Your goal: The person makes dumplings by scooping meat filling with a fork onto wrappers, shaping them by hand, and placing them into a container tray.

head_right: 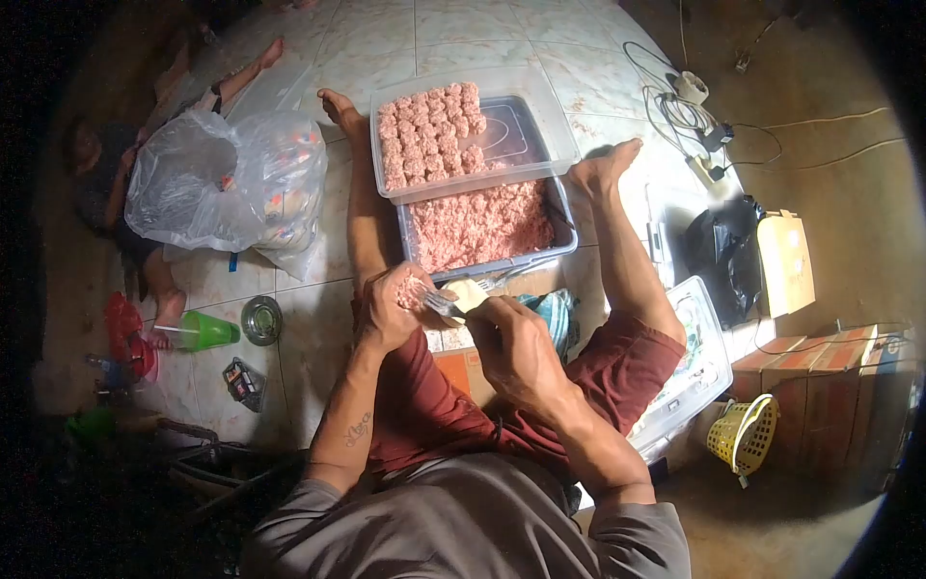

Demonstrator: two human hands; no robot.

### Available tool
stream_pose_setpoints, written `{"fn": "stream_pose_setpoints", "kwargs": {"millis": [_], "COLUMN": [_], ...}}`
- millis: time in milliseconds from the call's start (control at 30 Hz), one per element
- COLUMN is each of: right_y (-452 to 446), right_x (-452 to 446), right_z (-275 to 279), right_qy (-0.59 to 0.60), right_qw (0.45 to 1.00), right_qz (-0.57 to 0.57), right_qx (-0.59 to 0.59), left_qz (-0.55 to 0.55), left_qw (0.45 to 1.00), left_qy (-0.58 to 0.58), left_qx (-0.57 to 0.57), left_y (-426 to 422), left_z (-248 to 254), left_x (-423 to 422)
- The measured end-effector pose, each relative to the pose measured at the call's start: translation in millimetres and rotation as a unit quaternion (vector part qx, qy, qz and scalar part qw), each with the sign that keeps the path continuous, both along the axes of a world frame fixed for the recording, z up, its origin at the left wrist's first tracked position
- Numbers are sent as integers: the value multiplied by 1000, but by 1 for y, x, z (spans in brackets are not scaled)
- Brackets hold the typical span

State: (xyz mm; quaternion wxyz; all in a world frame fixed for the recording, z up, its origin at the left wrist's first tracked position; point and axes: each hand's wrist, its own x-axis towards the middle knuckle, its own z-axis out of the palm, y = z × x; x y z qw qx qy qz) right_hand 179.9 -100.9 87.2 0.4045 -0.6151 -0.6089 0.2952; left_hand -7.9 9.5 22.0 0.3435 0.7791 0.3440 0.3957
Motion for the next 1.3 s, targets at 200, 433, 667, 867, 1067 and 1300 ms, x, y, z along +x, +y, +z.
{"fn": "stream_pose_setpoints", "kwargs": {"millis": [200, 433, 667, 867, 1067, 1300], "right_y": [7, 39, -20, -14, -11, -14], "right_x": [-9, 4, 14, 1, 2, 34], "right_z": [-9, -63, -84, -17, -12, -22], "right_qy": [-14, 352, 271, -43, 5, -41], "right_qw": [999, 919, 925, 999, 999, 993], "right_qz": [-1, -93, -128, -21, -50, -78], "right_qx": [39, -153, -233, -6, 10, -84], "left_qz": [38, -47, -105, -53, -156, -56], "left_qw": [994, 977, 946, 994, 976, 954], "left_qy": [100, -74, -121, 43, -81, -97], "left_qx": [29, -192, -282, -82, -130, -276], "left_y": [-1, -9, -9, 0, 4, 6], "left_z": [-13, -21, -51, -50, -25, -28], "left_x": [4, -8, -19, 12, 4, -22]}}
